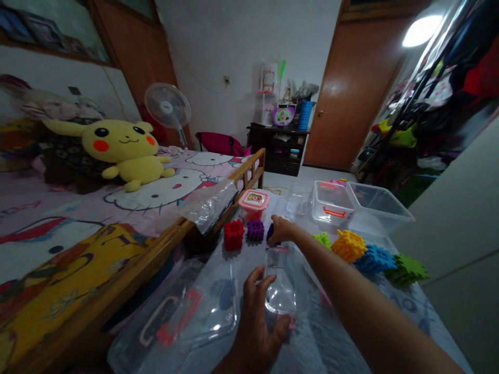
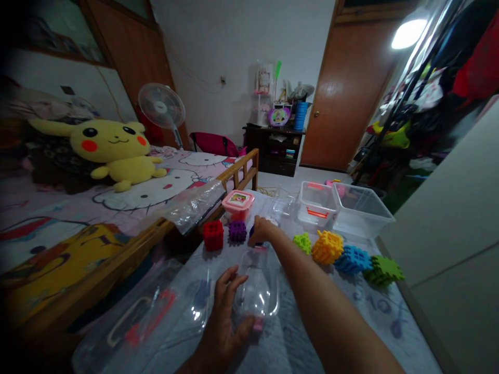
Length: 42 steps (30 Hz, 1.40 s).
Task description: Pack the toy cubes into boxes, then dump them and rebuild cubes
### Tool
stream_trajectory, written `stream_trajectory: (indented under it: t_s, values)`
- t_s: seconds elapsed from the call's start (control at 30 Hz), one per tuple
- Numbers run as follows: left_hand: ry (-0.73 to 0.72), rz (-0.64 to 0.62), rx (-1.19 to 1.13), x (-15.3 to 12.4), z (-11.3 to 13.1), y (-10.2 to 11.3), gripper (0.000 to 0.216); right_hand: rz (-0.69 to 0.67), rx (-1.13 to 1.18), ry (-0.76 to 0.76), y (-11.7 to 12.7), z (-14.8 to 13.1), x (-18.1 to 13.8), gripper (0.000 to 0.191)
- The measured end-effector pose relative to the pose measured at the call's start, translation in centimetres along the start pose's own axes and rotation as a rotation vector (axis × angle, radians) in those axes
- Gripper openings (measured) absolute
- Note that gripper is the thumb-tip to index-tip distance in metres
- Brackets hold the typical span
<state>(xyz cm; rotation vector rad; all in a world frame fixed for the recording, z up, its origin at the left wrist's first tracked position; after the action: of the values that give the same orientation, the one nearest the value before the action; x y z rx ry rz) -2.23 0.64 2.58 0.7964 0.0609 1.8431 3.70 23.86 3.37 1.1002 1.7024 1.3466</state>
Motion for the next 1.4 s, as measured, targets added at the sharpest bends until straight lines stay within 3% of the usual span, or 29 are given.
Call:
stream_trajectory:
  t_s: [0.1,0.23,0.63,0.77,0.87,1.03,1.13,1.27,1.4]
  values:
    - [0.033,0.003,-0.017,-0.1,-0.2,-0.2,0.057,-0.009,-0.063,0.037,-0.5,-0.4,0.3,0.083]
    - [0.056,0.050,-0.044,-0.1,-0.3,0.0,0.055,-0.016,-0.123,0.090,-0.7,-0.8,0.4,0.068]
    - [0.024,-0.036,0.011,-0.1,-0.5,-0.3,0.057,0.030,-0.156,0.157,-0.8,-1.4,-0.1,0.054]
    - [0.009,-0.018,0.010,0.0,-0.2,-0.1,0.056,0.072,-0.119,0.141,0.4,-1.2,-0.2,0.048]
    - [0.009,0.001,0.026,0.1,0.1,0.1,0.062,0.131,-0.068,0.138,3.0,-0.9,-0.6,0.040]
    - [0.018,0.012,0.009,0.2,0.5,0.0,0.095,0.216,0.026,0.196,8.7,-1.8,-4.3,0.044]
    - [0.032,0.016,-0.013,0.2,0.3,-0.2,0.103,0.169,0.128,0.313,9.9,-3.9,-8.6,0.046]
    - [0.031,0.018,-0.019,0.2,0.2,-0.4,0.108,-0.005,0.088,0.361,7.4,-5.6,-13.0,0.044]
    - [0.000,0.034,-0.002,0.2,0.5,-0.2,0.105,-0.086,-0.033,0.394,4.4,-6.7,-14.3,0.040]
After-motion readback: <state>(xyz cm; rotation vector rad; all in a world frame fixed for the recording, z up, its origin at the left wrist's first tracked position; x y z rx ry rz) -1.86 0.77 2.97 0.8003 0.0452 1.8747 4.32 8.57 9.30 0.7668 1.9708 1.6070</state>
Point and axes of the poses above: each hand's wrist, its own x-axis towards the middle knuckle, its own y-axis out of the back of the hand, z = x × y, the point moved 9 cm from there along x, towards the middle knuckle, and after that the axes turned 15 degrees about z, right-handed, at the moved point
